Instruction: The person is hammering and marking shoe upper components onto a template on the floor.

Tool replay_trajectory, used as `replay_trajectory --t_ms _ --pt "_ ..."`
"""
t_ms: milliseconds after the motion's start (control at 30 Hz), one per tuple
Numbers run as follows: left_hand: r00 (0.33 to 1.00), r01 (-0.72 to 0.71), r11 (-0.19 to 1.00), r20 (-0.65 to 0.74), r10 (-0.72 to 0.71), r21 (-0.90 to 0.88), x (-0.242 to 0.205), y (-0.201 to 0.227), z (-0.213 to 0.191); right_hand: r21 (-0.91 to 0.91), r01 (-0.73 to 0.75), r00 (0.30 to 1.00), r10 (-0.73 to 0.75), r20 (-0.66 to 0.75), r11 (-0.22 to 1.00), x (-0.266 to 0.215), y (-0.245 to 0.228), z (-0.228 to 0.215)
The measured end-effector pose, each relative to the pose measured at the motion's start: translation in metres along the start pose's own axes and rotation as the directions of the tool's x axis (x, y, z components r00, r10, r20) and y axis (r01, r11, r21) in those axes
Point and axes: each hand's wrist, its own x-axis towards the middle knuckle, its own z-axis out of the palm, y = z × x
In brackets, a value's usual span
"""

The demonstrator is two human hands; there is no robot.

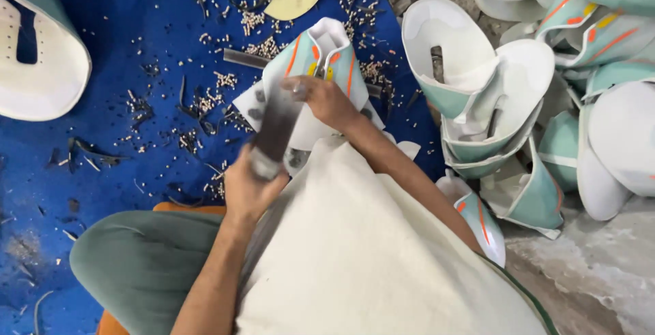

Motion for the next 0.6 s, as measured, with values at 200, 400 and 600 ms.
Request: replay_trajectory --t_ms 200,400,600 --pt "0.959 0.252 0.925 0.051 -0.277 0.284 0.008 0.047 -0.015 -0.204 -0.443 0.896 0.431 -0.103 0.873 0.01 0.059 0.002" --pt "0.988 -0.153 0.984 -0.002 0.153 -0.09 0.039 0.121 -0.057 0.643 -0.292 0.918 0.396 -0.019 0.708 0.026 0.039 -0.014" --pt "0.995 0.095 0.913 -0.049 -0.083 0.397 0.005 -0.017 0.004 0.086 -0.043 0.986 0.056 -0.155 0.995 0.003 0.025 0.005"
